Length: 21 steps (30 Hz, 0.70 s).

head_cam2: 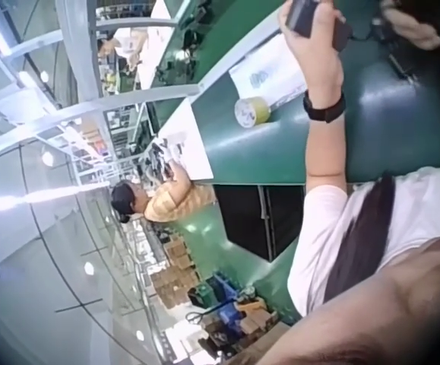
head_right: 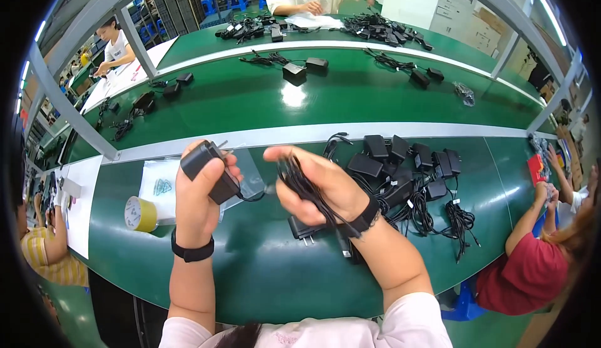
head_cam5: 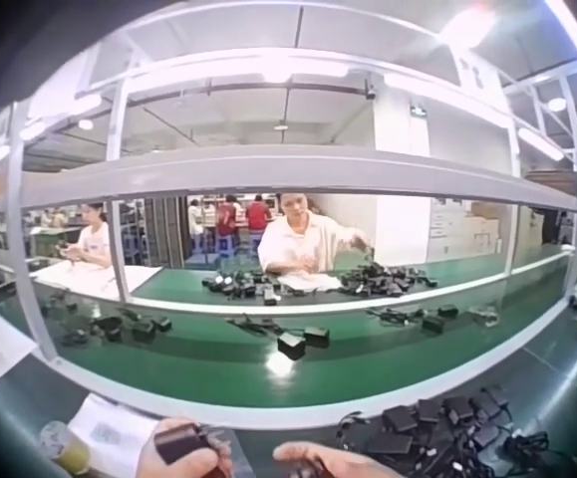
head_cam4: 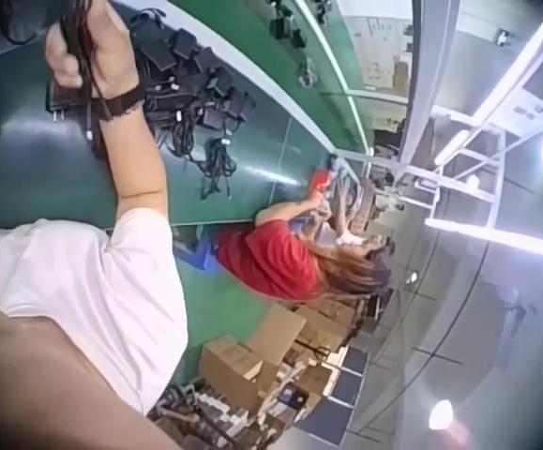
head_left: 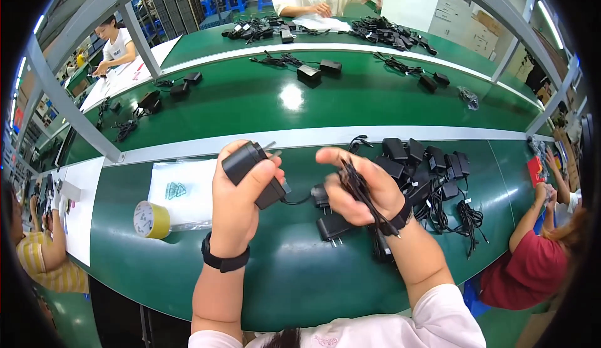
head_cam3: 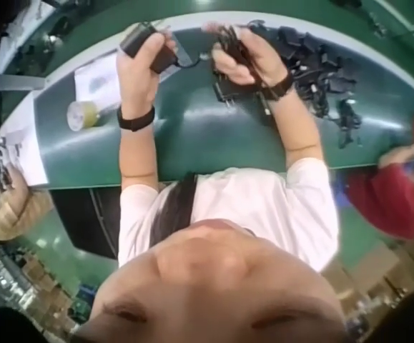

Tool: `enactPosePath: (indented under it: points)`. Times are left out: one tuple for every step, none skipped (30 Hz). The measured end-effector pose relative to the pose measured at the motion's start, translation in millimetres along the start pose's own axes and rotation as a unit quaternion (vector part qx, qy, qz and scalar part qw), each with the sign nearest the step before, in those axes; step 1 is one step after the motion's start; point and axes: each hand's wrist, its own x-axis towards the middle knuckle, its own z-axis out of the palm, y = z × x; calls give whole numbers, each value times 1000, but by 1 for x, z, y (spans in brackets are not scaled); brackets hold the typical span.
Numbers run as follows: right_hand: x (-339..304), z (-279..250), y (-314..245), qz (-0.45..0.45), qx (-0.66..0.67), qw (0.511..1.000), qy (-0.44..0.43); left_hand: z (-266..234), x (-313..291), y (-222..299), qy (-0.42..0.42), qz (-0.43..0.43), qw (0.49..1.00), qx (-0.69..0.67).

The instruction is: The person picks up a power adapter and its cord, wraps the cord around the adapter, and places the unit into a plastic bag, repeating the process for a second unit.

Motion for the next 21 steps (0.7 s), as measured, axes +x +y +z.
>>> enactPosePath:
  points:
    - [-5, 0, 1, 10, -48, 998, -38, -1, 5, 0, 11, -7, 1000, 21]
    - [-3, 4, 0, 22, -101, 993, -50, -4, 10, 0, 23, -16, 999, 45]
    - [-2, 6, 0, -10, -130, 991, 32, -8, 13, -4, -10, -22, 997, 73]
    - [-1, 6, -1, -41, -158, 980, 114, -10, 10, -8, -66, -33, 994, 76]
    - [4, 5, -6, -67, -256, 949, 173, -9, 8, -10, -88, -26, 993, 73]
    - [5, -5, -13, -59, -313, 928, 193, -4, 7, -13, -115, -21, 991, 65]
    - [4, -12, -12, -66, -335, 908, 242, 1, 5, -12, -123, -43, 991, 44]
    - [7, -18, -10, -74, -357, 887, 285, 2, 6, -15, -123, -45, 990, 44]
    - [8, -20, -5, -99, -392, 871, 280, 2, 5, -18, -132, -61, 987, 64]
    - [9, -25, 1, -132, -431, 854, 261, 2, 5, -21, -140, -77, 984, 82]
    - [10, -23, 5, -145, -433, 853, 253, 6, 2, -23, -122, -89, 987, 53]
    - [10, -21, 8, -158, -436, 851, 245, 9, 0, -24, -119, -90, 987, 53]
    - [10, -19, 11, -156, -435, 853, 244, 12, -1, -25, -108, -103, 988, 40]
    - [9, -17, 13, -161, -481, 825, 248, 15, -3, -26, -98, -115, 988, 26]
    - [9, -17, 15, -166, -526, 795, 251, 16, -4, -30, -104, -95, 989, 46]
    - [10, -18, 17, -165, -526, 796, 249, 17, -5, -31, -101, -95, 989, 46]
    - [11, -19, 18, -212, -573, 757, 231, 19, -6, -32, -83, -75, 991, 68]
    - [13, -17, 18, -257, -616, 714, 212, 20, -6, -32, -65, -55, 992, 89]
    - [8, -11, 19, -206, -563, 763, 242, 20, -6, -31, -69, -60, 993, 79]
    - [8, -10, 17, -206, -563, 763, 243, 20, -7, -29, -69, -60, 993, 79]
    - [9, -10, 14, -208, -591, 743, 235, 20, -7, -29, -80, -72, 991, 83]
